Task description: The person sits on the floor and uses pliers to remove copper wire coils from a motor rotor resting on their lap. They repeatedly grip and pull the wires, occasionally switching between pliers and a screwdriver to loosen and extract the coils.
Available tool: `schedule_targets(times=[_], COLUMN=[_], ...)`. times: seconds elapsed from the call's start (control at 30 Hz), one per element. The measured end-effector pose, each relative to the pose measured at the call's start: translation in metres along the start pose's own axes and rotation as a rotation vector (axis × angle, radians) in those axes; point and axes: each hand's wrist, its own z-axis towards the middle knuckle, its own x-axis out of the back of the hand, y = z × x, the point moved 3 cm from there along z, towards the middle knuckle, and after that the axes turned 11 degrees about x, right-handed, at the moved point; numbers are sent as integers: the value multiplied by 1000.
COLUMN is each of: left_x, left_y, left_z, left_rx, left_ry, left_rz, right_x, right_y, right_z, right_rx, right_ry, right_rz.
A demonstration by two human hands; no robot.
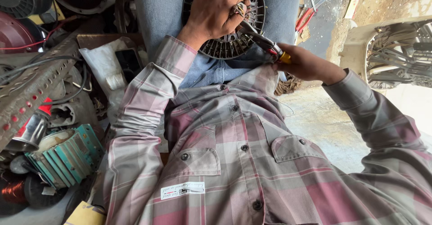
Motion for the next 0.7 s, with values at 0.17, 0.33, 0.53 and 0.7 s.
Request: schedule_targets(times=[0.17,0.33,0.53,0.7], left_x=[-1,-5,-8,-2], left_y=[-5,-14,-18,-14], left_z=[-1,0,2,3], left_rx=[-42,-99,-163,-96], left_ry=[19,12,-22,-105], left_rz=[48,15,61,86], right_x=[2,-6,-3,0], right_y=[1,2,-18,-15], right_z=[-8,-22,-27,-30], right_rx=[-283,-514,-86,-249], right_ry=[217,221,225,160], right_rz=[-440,-142,-366,-318])
